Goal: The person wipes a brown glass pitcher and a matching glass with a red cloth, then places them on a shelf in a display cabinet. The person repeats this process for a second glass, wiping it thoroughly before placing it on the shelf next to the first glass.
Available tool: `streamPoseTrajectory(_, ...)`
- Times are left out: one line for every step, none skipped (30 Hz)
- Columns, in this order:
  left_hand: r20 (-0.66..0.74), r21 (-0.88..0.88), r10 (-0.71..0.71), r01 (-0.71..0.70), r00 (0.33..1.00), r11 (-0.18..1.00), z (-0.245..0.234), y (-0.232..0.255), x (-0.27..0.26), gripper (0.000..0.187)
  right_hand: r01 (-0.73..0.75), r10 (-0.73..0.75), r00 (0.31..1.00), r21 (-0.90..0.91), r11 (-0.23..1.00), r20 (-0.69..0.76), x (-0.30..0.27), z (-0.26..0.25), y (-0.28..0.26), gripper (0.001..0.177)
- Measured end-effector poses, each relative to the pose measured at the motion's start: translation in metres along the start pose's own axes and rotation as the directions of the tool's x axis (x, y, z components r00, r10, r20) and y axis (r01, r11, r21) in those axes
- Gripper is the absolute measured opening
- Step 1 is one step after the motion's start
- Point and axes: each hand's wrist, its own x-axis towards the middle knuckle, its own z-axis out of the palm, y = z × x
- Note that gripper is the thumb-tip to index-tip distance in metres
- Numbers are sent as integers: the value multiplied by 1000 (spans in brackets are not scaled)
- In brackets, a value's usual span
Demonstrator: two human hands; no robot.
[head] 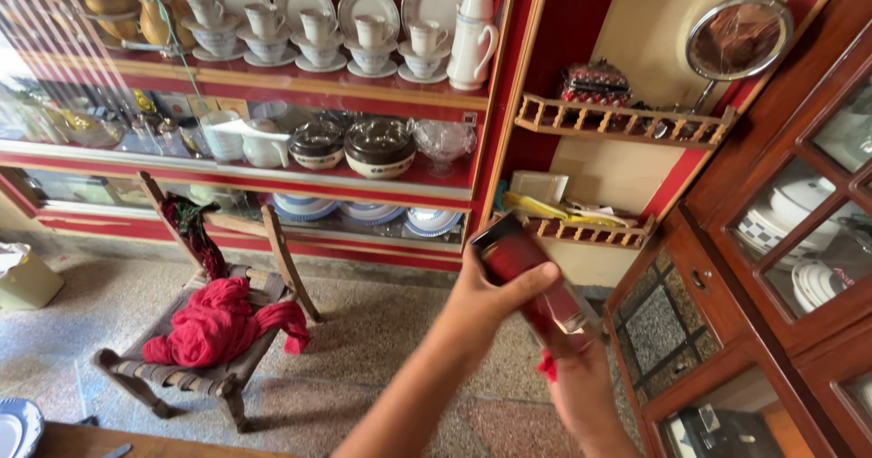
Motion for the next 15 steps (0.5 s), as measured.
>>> streamPoseTrajectory(-118,-89,-78,68,990,994,5,-4,0,88,14,-33,998,-285,959,-61,5,-4,5,44)
streamPoseTrajectory(-122,-113,10,-24,992,993,7,-8,-1,82,197,-195,980,-312,929,40,4,-8,11,46)
streamPoseTrajectory(-129,-136,98,-115,987,984,8,-13,-2,77,375,-346,927,-319,871,143,3,-10,16,48)
streamPoseTrajectory(-135,-154,192,-212,972,965,9,-15,-1,72,547,-490,836,-301,781,247,4,-11,18,50)
streamPoseTrajectory(-91,-140,194,-206,977,969,7,-15,1,69,444,-412,895,-251,860,171,4,-10,18,48)
streamPoseTrajectory(-48,-123,194,-198,980,972,4,-15,3,67,333,-320,942,-189,924,99,3,-6,18,46)
streamPoseTrajectory(-4,-107,192,-192,981,976,0,-14,5,64,218,-216,976,-118,969,35,1,-2,16,45)
streamPoseTrajectory(87,-81,188,-181,978,980,-5,-12,7,63,110,-112,994,86,990,17,-3,3,11,48)
streamPoseTrajectory(177,-55,180,-173,968,983,-11,-9,11,63,0,-6,1000,286,958,20,-8,6,5,51)
streamPoseTrajectory(266,-31,168,-166,949,986,-17,-7,13,62,-106,98,994,471,875,43,-14,11,0,54)
streamPoseTrajectory(372,-57,139,-126,918,990,-24,-5,15,68,-214,142,975,573,791,168,-20,17,-5,55)
streamPoseTrajectory(477,-76,112,-86,871,993,-32,-2,17,75,-323,162,942,651,687,295,-26,23,-8,56)
streamPoseTrajectory(576,-90,87,-43,813,995,-39,1,19,82,-432,162,893,700,568,420,-30,29,-12,57)
streamPoseTrajectory(567,-101,56,2,822,995,-45,1,20,88,-421,206,903,680,600,378,-31,33,-15,61)
streamPoseTrajectory(559,-113,25,47,829,993,-49,1,20,94,-413,247,910,658,630,334,-32,36,-17,65)
